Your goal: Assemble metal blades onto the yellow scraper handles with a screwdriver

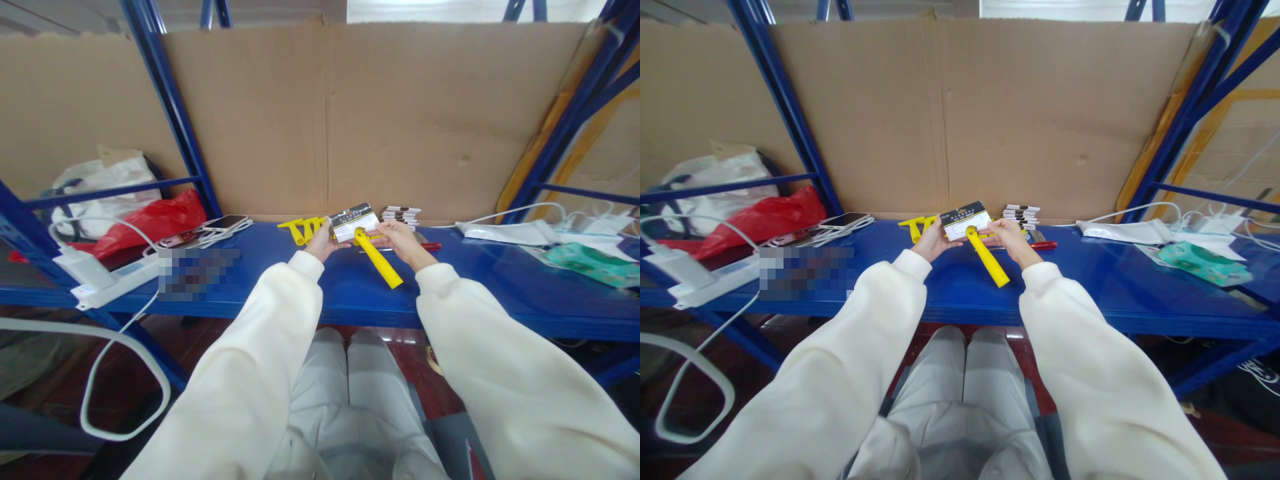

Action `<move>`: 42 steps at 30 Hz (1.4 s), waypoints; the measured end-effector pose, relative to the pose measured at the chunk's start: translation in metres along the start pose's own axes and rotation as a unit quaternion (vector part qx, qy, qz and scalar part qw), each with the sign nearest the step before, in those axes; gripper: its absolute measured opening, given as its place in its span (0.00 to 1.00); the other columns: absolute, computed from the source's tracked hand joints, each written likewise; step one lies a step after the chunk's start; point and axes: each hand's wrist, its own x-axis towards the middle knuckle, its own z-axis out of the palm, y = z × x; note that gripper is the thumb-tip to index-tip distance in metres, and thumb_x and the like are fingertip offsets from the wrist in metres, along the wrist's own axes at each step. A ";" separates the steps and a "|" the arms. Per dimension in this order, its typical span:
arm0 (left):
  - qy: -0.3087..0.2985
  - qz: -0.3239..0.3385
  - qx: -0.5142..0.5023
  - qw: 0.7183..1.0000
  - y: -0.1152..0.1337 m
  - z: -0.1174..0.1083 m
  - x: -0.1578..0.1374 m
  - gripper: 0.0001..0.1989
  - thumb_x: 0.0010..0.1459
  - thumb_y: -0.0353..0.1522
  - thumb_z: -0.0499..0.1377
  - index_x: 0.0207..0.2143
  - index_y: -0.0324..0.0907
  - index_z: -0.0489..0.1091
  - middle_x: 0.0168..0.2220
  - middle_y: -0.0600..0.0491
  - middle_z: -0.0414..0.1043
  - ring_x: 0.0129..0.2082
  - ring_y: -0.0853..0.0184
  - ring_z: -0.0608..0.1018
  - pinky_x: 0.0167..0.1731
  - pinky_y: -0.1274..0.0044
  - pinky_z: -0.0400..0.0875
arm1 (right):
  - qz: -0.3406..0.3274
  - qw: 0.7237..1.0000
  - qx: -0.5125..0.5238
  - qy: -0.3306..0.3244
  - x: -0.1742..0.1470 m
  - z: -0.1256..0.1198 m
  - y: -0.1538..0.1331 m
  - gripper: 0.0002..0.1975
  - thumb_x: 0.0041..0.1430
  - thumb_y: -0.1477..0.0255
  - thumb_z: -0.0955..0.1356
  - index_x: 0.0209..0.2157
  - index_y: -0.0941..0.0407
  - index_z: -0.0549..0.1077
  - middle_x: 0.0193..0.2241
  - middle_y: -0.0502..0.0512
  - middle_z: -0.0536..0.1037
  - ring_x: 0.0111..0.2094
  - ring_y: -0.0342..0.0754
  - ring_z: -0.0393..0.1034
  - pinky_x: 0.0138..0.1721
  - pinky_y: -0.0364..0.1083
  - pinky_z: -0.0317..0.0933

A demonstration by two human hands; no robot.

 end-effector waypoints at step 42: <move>0.114 0.123 0.128 0.978 -0.014 -0.007 0.013 0.12 0.54 0.17 0.60 0.35 0.39 0.76 0.38 0.47 0.80 0.42 0.60 0.84 0.41 0.68 0.82 | -0.136 0.940 -0.256 -0.180 0.005 0.003 0.023 0.14 0.48 0.73 0.72 0.40 0.52 0.73 0.42 0.51 0.75 0.28 0.40 0.69 0.32 0.44 0.71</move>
